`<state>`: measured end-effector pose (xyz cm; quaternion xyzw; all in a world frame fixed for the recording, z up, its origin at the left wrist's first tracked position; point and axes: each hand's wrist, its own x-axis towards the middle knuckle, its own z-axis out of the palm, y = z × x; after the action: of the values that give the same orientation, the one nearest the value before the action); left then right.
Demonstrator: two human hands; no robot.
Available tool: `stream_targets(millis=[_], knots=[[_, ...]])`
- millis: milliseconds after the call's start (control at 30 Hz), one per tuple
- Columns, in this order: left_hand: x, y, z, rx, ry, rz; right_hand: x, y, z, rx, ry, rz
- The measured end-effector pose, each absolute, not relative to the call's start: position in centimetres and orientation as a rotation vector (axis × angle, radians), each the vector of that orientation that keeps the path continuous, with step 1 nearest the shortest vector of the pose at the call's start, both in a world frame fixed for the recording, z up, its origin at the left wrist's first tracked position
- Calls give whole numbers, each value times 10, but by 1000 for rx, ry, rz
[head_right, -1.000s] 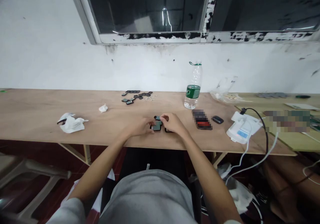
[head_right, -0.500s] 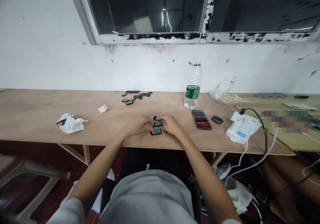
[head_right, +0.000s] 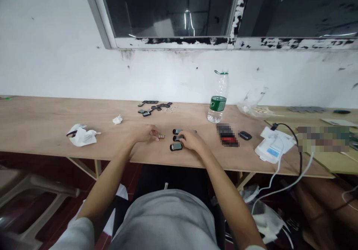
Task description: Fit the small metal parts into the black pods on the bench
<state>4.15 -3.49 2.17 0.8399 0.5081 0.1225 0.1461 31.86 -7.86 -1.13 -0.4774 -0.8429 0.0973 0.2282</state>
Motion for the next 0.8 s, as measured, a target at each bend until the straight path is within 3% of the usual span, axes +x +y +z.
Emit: stream_targets(millis=[400, 633, 800], knots=[[39, -24, 4, 2475, 1336, 319, 322, -68, -16, -1270, -2174, 483], [37, -22, 2, 2466, 1328, 438, 318, -69, -11, -1192, -2047, 625], [52, -38, 19, 2449, 1059, 633, 314, -71, -7, -1188, -1905, 647]])
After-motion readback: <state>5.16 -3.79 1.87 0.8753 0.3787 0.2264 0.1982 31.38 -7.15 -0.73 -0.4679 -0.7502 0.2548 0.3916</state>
